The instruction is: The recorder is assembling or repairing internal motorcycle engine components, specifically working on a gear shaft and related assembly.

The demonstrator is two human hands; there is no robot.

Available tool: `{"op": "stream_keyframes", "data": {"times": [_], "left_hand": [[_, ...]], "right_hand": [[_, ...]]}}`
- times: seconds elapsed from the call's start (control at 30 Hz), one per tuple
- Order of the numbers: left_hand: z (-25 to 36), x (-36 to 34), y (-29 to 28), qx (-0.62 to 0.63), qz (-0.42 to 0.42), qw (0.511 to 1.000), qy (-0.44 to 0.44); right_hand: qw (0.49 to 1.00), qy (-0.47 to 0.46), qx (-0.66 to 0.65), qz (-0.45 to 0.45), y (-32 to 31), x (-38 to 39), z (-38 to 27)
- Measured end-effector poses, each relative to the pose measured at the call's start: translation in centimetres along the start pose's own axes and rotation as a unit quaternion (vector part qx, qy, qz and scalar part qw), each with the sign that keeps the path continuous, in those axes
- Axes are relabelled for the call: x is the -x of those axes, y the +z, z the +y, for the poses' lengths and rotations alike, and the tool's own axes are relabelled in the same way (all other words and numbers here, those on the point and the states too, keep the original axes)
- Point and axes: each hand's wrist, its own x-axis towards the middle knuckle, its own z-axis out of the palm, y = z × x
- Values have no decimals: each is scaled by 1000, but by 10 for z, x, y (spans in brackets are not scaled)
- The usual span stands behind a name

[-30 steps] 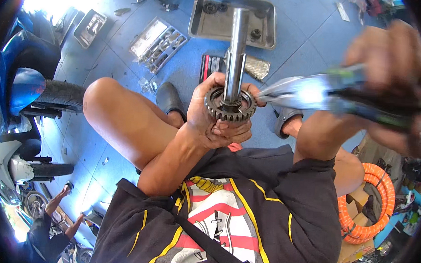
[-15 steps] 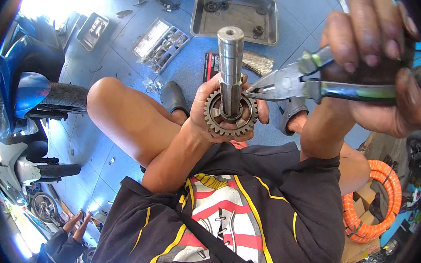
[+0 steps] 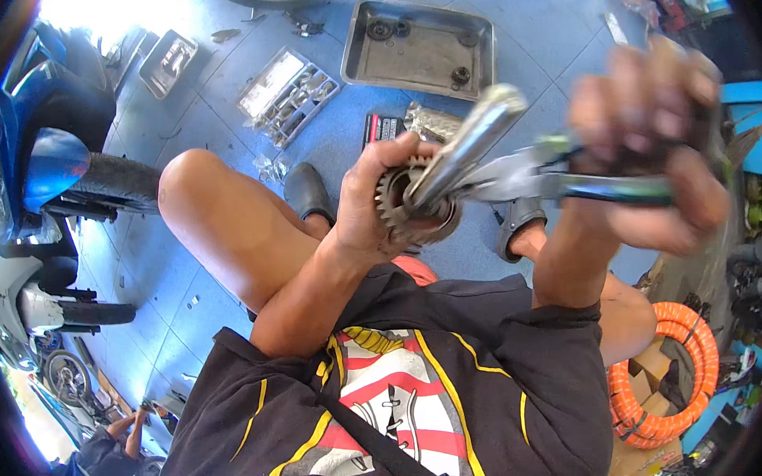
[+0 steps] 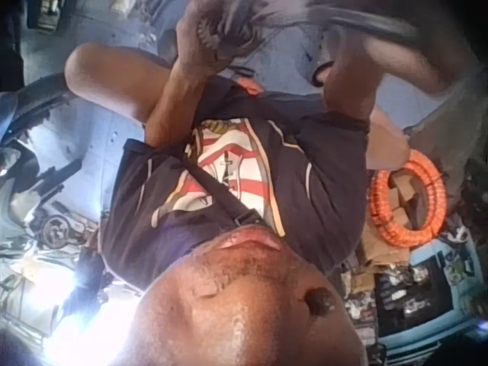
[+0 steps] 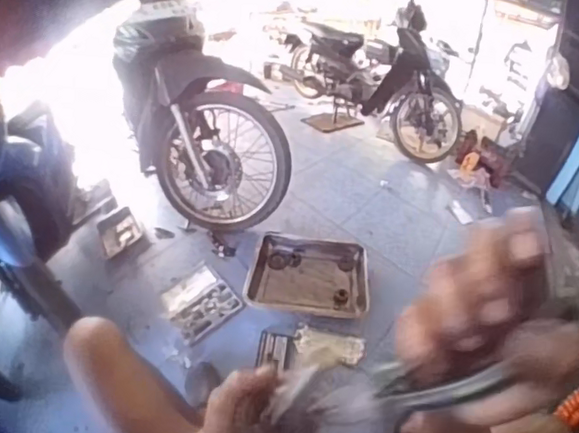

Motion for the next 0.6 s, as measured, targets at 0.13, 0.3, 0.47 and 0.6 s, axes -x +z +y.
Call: {"op": "stream_keyframes", "data": {"times": [0.13,0.3,0.47,0.6], "left_hand": [[7,5,11,-167,68,977,113],[-1,5,17,-304,56,927,212],[-13,-4,12,-379,90,855,344],[-13,-1,10,-436,125,825,337]], "right_hand": [[992,-101,28,73,10,3,-43],[984,-110,104,89,35,3,-22],[985,-86,146,22,45,0,-1],[983,-141,111,28,55,-4,-2]]}}
